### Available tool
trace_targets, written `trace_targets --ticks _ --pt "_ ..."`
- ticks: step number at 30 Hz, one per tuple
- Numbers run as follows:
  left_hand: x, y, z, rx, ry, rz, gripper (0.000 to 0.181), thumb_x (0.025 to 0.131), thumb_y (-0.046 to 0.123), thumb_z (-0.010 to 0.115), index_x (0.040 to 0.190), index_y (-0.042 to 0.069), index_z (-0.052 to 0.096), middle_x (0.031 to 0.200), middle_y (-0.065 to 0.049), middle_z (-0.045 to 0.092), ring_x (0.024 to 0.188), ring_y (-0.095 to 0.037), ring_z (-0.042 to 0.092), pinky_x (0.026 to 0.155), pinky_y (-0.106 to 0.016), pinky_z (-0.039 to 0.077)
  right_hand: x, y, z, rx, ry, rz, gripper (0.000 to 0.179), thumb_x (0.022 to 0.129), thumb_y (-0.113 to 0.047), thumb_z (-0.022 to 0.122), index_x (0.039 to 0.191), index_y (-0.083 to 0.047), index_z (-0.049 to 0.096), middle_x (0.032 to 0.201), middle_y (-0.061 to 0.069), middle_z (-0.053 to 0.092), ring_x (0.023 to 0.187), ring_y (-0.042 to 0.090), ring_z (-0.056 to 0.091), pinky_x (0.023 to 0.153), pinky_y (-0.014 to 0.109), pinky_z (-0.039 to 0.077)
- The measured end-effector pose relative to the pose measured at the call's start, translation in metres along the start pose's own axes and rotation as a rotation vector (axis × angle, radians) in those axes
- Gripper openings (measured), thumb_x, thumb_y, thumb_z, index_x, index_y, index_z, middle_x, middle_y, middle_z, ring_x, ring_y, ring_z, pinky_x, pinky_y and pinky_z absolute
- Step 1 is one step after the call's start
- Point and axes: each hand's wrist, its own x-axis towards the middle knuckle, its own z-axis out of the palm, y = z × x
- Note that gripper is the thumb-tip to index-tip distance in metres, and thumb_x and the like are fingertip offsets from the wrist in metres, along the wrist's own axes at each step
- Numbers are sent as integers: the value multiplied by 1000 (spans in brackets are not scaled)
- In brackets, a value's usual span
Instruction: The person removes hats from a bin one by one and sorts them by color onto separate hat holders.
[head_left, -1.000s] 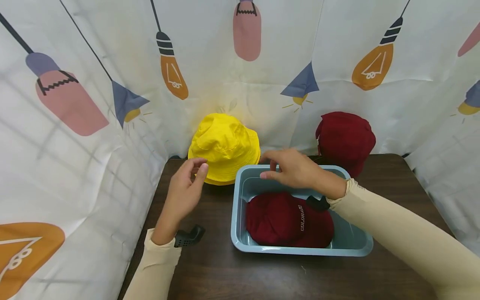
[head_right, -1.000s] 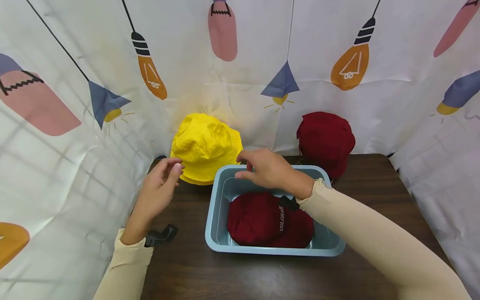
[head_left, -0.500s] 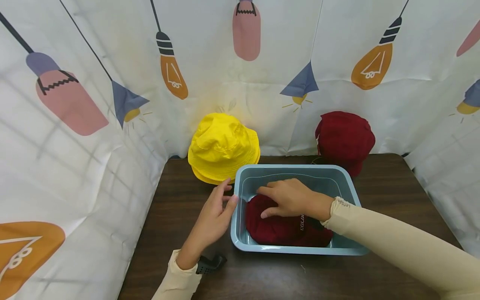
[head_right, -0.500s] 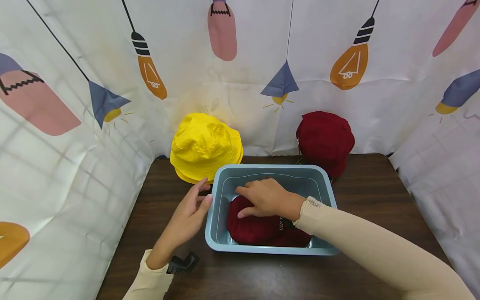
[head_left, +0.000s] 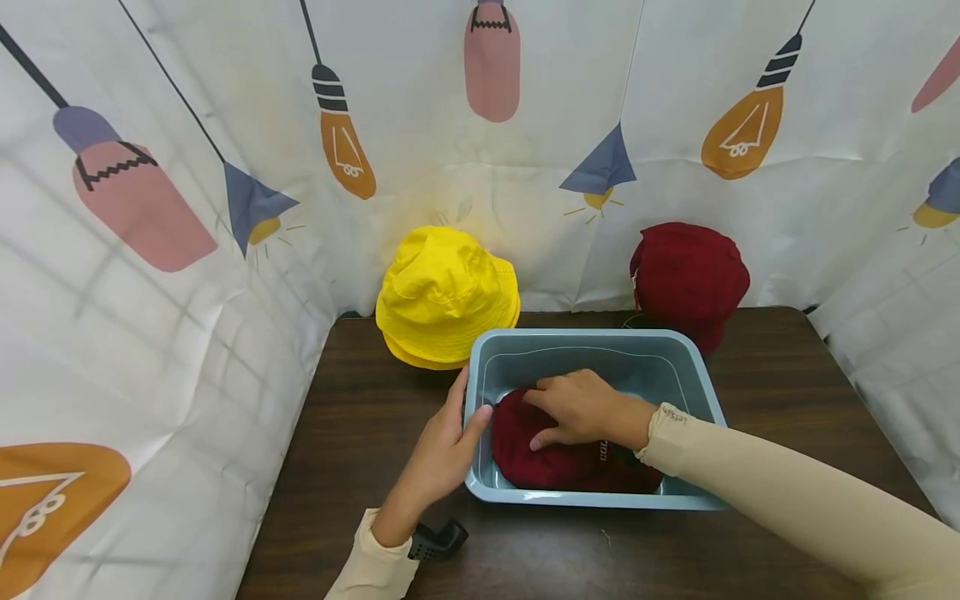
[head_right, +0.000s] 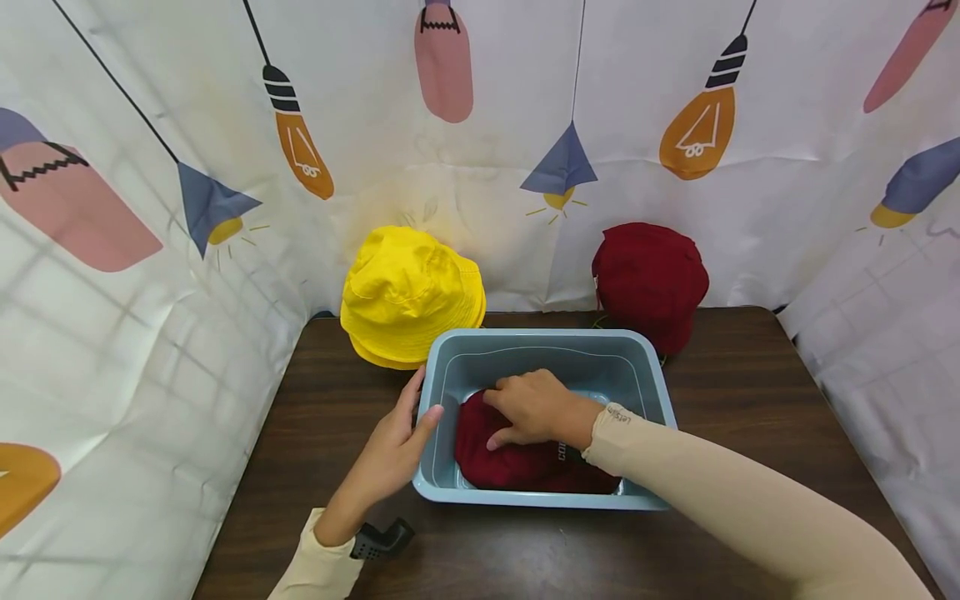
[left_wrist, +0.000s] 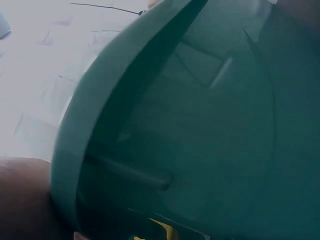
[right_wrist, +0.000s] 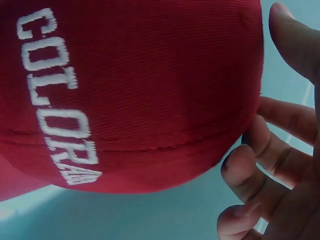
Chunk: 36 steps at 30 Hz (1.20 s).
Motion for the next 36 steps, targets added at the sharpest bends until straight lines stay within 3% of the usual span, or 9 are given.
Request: trace_targets --ticks 15,23,29,36 --pt "-1 -2 3 -5 6 11 75 106 37 54 165 19 12 157 -18 43 127 -38 59 92 -55 58 4 6 12 117 57 -16 38 81 -52 83 99 -20 71 82 -6 63 65 7 49 55 22 43" --pt "-1 -2 3 -8 18 8 73 107 34 53 165 16 13 160 -17 40 129 -37 58 93 -55 57 6 9 7 155 84 -32 32 79 -45 86 91 -21 70 77 -10 61 64 6 50 55 21 42" --pt "0 -3 4 6 35 17 71 107 26 54 165 14 15 162 -16 38 133 -38 56 100 -58 52 1 12 -5 106 147 -67 30 81 -46 85 88 -23 66 73 -11 56 59 5 45 52 21 38" --pt "1 -6 6 14 48 28 69 108 30 51 165 14 16 164 -15 36 136 -40 53 104 -59 49 -14 15 -16 76 270 -99 30 83 -48 82 87 -24 63 72 -12 52 57 4 42 53 19 35"
